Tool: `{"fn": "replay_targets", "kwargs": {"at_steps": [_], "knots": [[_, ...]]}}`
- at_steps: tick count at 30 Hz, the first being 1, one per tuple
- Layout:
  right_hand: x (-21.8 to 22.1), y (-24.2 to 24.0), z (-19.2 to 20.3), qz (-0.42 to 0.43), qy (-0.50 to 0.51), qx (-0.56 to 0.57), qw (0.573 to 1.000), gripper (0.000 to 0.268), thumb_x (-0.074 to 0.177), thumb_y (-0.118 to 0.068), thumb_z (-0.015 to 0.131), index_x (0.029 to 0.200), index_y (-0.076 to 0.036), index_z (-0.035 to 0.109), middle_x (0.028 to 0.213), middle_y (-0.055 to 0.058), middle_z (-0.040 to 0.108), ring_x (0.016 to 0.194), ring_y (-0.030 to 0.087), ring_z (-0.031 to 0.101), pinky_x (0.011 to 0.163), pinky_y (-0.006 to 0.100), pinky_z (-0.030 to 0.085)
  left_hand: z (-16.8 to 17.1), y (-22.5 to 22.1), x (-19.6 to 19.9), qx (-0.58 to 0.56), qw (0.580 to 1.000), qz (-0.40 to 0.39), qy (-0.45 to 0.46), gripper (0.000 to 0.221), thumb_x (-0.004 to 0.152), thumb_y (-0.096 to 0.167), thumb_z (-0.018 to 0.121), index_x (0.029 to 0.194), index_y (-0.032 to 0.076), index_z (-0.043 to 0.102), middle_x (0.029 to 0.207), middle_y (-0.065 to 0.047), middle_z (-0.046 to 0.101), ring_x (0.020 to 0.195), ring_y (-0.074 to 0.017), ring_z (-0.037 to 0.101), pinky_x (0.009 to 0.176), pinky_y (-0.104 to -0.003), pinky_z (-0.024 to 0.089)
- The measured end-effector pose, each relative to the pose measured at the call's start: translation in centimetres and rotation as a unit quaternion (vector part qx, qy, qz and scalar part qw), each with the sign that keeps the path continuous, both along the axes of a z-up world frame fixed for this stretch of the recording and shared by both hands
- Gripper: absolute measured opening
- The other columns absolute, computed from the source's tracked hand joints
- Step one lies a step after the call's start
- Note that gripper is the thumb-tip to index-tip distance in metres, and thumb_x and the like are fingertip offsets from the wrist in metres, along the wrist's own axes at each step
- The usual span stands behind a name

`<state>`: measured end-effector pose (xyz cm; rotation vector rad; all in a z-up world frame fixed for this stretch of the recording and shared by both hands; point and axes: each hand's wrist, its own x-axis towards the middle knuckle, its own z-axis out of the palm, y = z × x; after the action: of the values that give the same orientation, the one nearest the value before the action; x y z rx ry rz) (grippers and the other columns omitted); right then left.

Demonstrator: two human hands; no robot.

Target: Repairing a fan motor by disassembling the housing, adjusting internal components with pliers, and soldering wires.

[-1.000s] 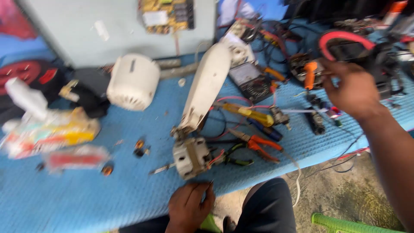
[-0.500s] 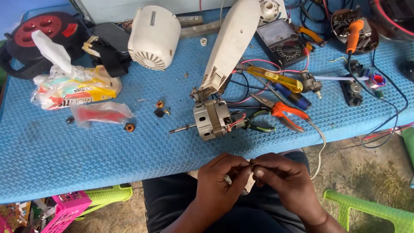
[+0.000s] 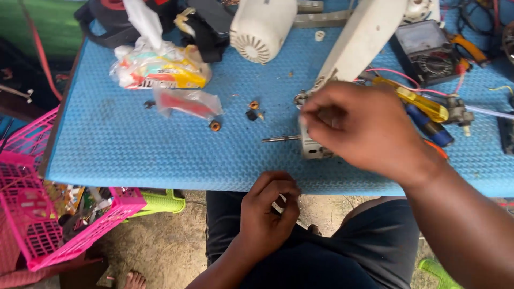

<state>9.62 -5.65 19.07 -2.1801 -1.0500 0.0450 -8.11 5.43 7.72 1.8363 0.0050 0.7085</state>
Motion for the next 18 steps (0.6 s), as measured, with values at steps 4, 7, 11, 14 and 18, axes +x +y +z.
{"fn": "replay_targets", "kwargs": {"at_steps": [4,7,11,14,18], "knots": [[2.3,7.2,-0.9,0.109,-0.065,-0.18,0.975,0.018,0.09,-0.025,0.071,0.105,-0.017,0.077,0.093,0.002,0.08,0.085,0.026,0.075,0.075,0.047,0.057,-1.1,0.9,-1.9,-0.047,0.998,0.032,0.003,0.019,0.085,-0.008,0.055,0.082,0.01,0.06,0.1,-0.011,0.065,0.069,-0.0163,0.06,0.061,-0.027,0.049],[3.7,10.7,-3.5,0.149,-0.053,-0.287,0.945,0.022,0.094,-0.024,0.07,0.113,-0.017,0.077,0.104,0.007,0.079,0.094,0.035,0.072,0.08,0.057,0.059,-1.7,1.7,-2.9,-0.073,0.996,0.044,0.008,0.02,0.083,-0.01,0.054,0.079,0.009,0.06,0.099,-0.012,0.066,0.072,-0.017,0.061,0.062,-0.028,0.046],[3.5,12.6,-3.6,0.157,-0.056,-0.361,0.917,0.03,0.1,-0.021,0.055,0.117,-0.018,0.08,0.106,0.011,0.079,0.096,0.036,0.073,0.084,0.056,0.059,-1.7,2.7,-3.8,-0.095,0.994,0.053,0.024,0.02,0.086,-0.007,0.059,0.079,0.011,0.063,0.098,-0.009,0.069,0.078,-0.0166,0.064,0.066,-0.028,0.047],[4.2,10.7,-2.3,0.182,-0.105,-0.251,0.945,0.024,0.097,-0.019,0.059,0.103,-0.013,0.081,0.099,0.006,0.081,0.088,0.029,0.075,0.081,0.049,0.055,-1.2,3.0,-3.5,-0.154,0.987,0.042,0.01,0.025,0.088,-0.009,0.058,0.077,0.012,0.064,0.095,-0.008,0.067,0.084,-0.0182,0.066,0.074,-0.03,0.052],[0.9,5.2,1.8,0.13,-0.089,-0.163,0.974,0.026,0.097,-0.028,0.07,0.115,-0.012,0.079,0.103,0.006,0.081,0.089,0.022,0.076,0.084,0.041,0.054,-0.2,2.6,-2.8,-0.199,0.98,0.022,0.008,0.03,0.089,-0.01,0.055,0.075,0.013,0.068,0.094,-0.007,0.069,0.086,-0.0187,0.069,0.08,-0.031,0.054]]}}
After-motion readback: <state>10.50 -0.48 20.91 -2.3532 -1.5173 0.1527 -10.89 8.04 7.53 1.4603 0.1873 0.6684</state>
